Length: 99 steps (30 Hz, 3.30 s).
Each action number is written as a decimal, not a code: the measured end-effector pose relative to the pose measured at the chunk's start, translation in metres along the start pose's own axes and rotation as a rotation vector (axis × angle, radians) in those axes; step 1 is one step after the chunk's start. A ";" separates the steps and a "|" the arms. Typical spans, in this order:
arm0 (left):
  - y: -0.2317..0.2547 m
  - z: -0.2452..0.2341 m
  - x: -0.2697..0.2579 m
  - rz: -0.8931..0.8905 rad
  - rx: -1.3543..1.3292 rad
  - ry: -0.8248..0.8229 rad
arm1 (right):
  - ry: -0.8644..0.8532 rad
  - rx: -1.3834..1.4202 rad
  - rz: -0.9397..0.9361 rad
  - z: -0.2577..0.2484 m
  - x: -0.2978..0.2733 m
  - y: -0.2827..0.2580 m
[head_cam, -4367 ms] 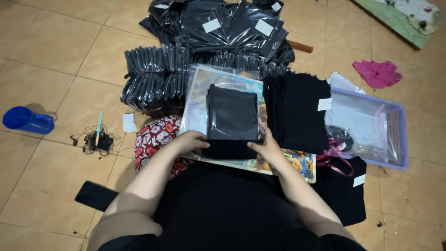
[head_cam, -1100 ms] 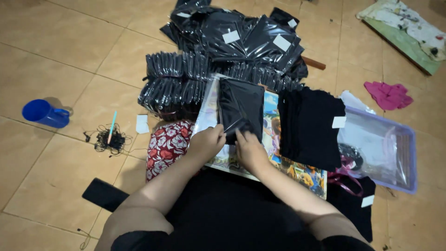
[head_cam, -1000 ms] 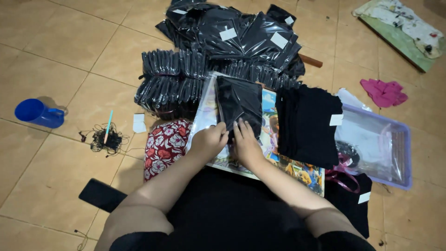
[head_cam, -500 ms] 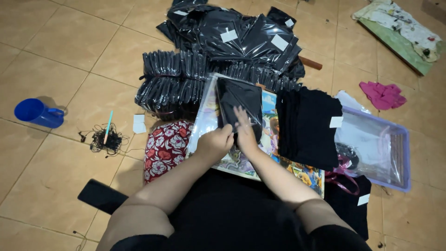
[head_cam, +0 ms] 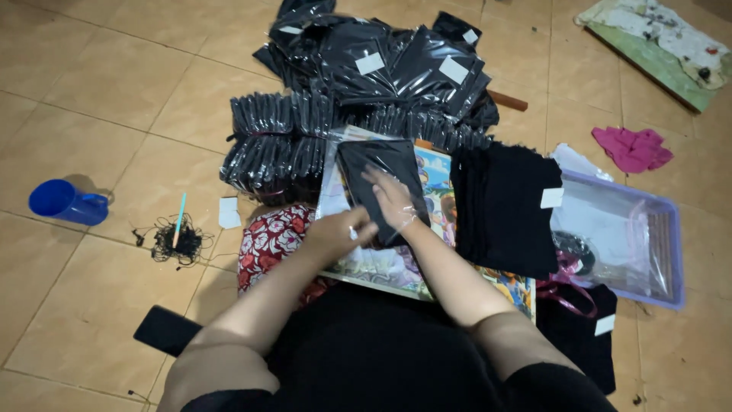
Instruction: The person is folding black garments and placing them into individual clear plastic bags on the floor.
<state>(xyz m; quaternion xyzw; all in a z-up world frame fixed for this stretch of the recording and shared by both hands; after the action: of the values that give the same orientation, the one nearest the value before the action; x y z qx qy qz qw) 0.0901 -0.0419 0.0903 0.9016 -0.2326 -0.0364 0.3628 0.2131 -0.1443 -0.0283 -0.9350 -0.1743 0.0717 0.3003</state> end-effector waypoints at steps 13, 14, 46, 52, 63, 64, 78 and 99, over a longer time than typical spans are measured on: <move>-0.063 -0.004 0.123 0.143 0.235 -0.221 | -0.096 -0.504 0.014 0.003 -0.025 -0.055; -0.067 0.001 0.125 0.154 0.235 -0.220 | -0.089 -0.509 0.021 -0.006 -0.033 -0.058; -0.001 0.095 0.043 0.296 0.297 -0.263 | -0.097 -0.326 0.585 -0.074 -0.153 0.102; -0.046 0.022 -0.028 -0.455 0.056 -0.258 | -0.250 -0.185 0.691 -0.095 -0.175 0.057; -0.065 0.091 -0.054 -0.276 0.127 -0.470 | -0.426 -0.181 0.597 -0.047 -0.180 0.077; -0.037 0.081 -0.061 -0.237 0.089 -0.531 | -0.458 -0.154 0.576 -0.036 -0.185 0.081; -0.031 0.028 -0.044 -0.234 0.218 -0.144 | -0.015 -0.382 0.322 -0.092 -0.153 0.026; -0.041 0.080 -0.027 0.197 0.316 -0.044 | 0.253 -0.490 -0.087 -0.075 -0.141 0.031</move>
<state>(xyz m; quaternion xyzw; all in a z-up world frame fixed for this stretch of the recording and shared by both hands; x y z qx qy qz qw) 0.0635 -0.0555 0.0014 0.9194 -0.3302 0.0167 0.2132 0.1088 -0.2603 0.0184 -0.9729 -0.1877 -0.1027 0.0874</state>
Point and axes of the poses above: each hand's wrist, its own x-axis towards the middle knuckle, its own z-axis out of the palm, y = z × x, the point moved 10 cm from there along x, towards the middle knuckle, and after that the axes turned 15 degrees about z, right-handed, at the moved point
